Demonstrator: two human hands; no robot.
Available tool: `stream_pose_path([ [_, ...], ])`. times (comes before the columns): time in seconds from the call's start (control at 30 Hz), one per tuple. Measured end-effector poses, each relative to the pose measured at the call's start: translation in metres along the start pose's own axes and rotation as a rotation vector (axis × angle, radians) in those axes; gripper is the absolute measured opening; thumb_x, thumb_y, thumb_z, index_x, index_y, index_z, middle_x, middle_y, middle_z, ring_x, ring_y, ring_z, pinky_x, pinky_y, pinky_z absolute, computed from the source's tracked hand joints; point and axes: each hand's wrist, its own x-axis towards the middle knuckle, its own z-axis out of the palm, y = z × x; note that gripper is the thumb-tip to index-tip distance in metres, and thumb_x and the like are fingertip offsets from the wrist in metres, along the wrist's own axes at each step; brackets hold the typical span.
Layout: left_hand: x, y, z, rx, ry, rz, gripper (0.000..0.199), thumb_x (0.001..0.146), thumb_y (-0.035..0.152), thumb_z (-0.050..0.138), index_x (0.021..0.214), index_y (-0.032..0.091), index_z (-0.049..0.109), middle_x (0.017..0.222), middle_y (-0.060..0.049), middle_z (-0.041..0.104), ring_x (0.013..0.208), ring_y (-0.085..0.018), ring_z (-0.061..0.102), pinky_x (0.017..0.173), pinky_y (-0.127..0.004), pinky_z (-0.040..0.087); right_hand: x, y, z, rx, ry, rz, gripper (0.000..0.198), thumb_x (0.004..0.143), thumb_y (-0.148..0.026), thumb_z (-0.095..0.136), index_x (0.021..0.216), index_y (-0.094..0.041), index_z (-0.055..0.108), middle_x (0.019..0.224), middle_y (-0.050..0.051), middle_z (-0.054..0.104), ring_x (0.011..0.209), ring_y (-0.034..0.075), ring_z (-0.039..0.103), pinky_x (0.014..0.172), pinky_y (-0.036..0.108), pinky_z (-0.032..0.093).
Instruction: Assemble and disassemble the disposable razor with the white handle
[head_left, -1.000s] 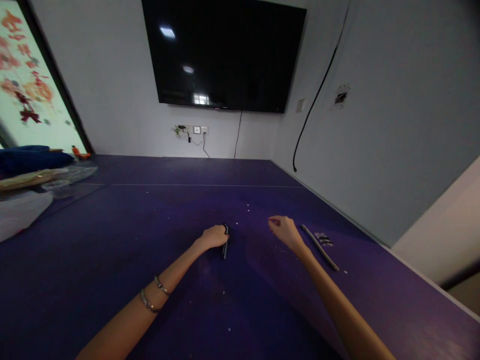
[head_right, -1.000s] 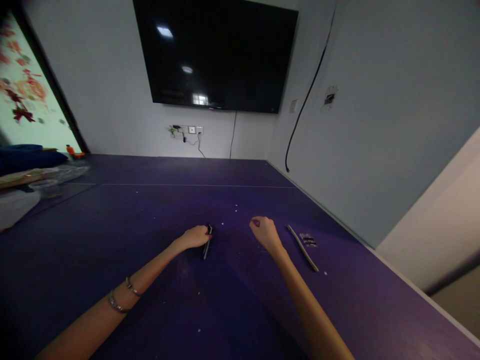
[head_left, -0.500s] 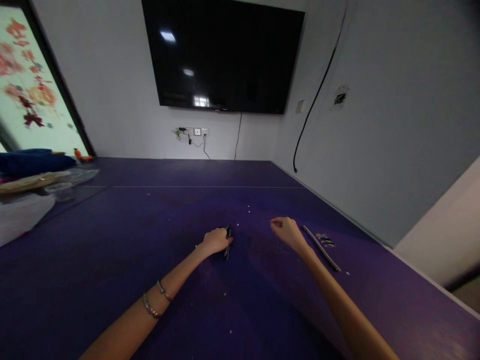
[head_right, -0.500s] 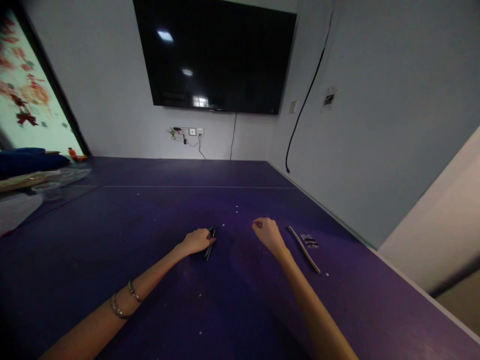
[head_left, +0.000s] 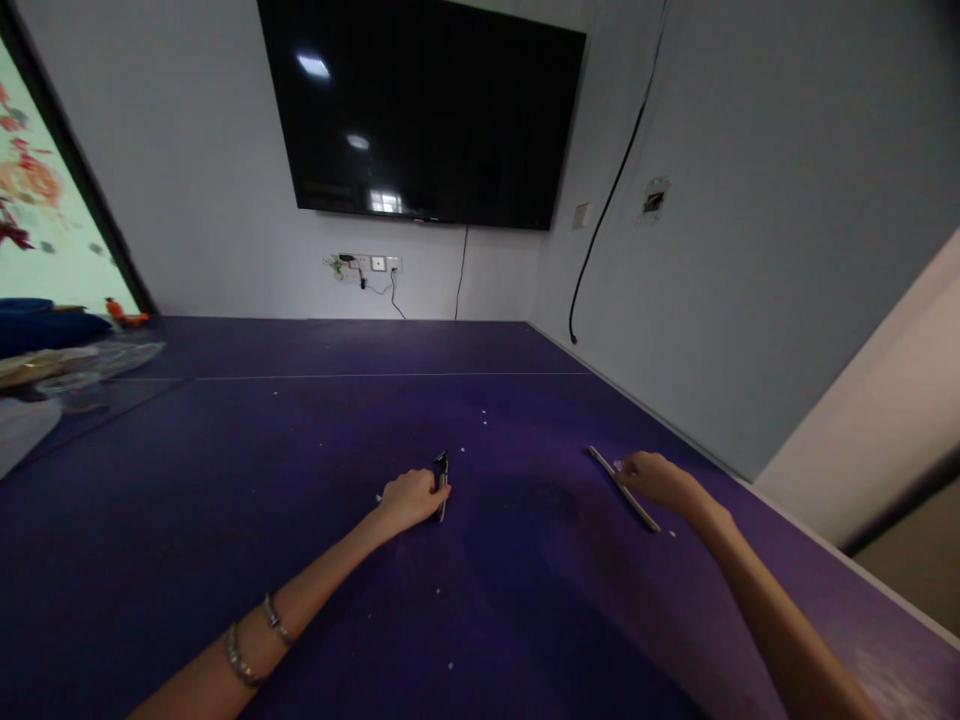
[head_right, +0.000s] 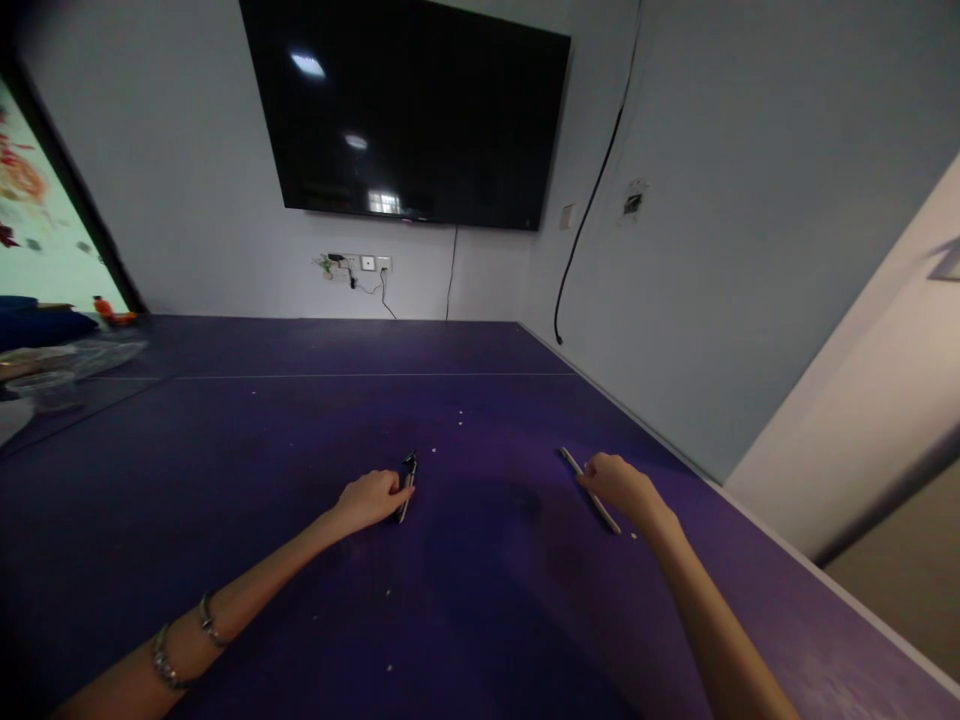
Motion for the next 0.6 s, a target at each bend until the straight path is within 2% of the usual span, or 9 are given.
stream_pose_path([
  [0.1,-0.003,0.003,0.002,0.018,0.031,-0.026,0.045,0.08,0.055,0.039,0.079,0.018,0.065,0.084,-0.012,0.067,0.079,-0.027,0.064,0.067,-0.035,0.046,-0.008,0.021,0.009,-0.056,-0.101,-0.008,0.021,0.075,-0.035,0.054,0.077,-0.018,0.066,0.074,0.009,0.068,0.068,0.02,0.064,0.055,0.025,0.037],
  [0.2,-0.003,0.005,0.005,0.036,0.055,-0.042,0.043,0.08,0.052,0.04,0.077,0.017,0.065,0.082,-0.012,0.068,0.079,-0.026,0.064,0.067,-0.033,0.046,-0.015,0.028,0.015,-0.105,-0.12,0.014,0.028,0.08,-0.042,0.049,0.088,-0.019,0.063,0.081,0.01,0.068,0.07,0.022,0.064,0.055,0.027,0.038],
  [0.37,-0.002,0.008,0.006,0.053,0.066,-0.037,0.04,0.079,0.048,0.042,0.073,0.016,0.066,0.079,-0.011,0.069,0.078,-0.026,0.065,0.065,-0.032,0.046,-0.02,0.025,0.023,-0.161,-0.155,0.005,0.043,0.085,-0.053,0.036,0.085,-0.018,0.062,0.082,0.013,0.067,0.073,0.026,0.065,0.055,0.029,0.038],
  [0.47,-0.002,0.01,0.006,0.048,0.062,-0.039,0.035,0.079,0.043,0.044,0.074,0.017,0.067,0.081,-0.011,0.069,0.08,-0.025,0.065,0.066,-0.031,0.046,-0.018,0.027,0.03,-0.18,-0.159,-0.045,0.043,0.087,-0.049,0.032,0.085,-0.019,0.062,0.083,0.012,0.067,0.076,0.026,0.065,0.057,0.03,0.039],
  [0.6,-0.002,0.013,0.005,0.045,0.055,-0.055,0.034,0.08,0.04,0.044,0.076,0.017,0.068,0.083,-0.011,0.069,0.081,-0.025,0.065,0.067,-0.03,0.046,-0.015,0.032,0.037,-0.155,-0.147,-0.113,0.031,0.088,-0.037,0.037,0.085,-0.019,0.062,0.082,0.011,0.068,0.075,0.024,0.065,0.057,0.028,0.037],
])
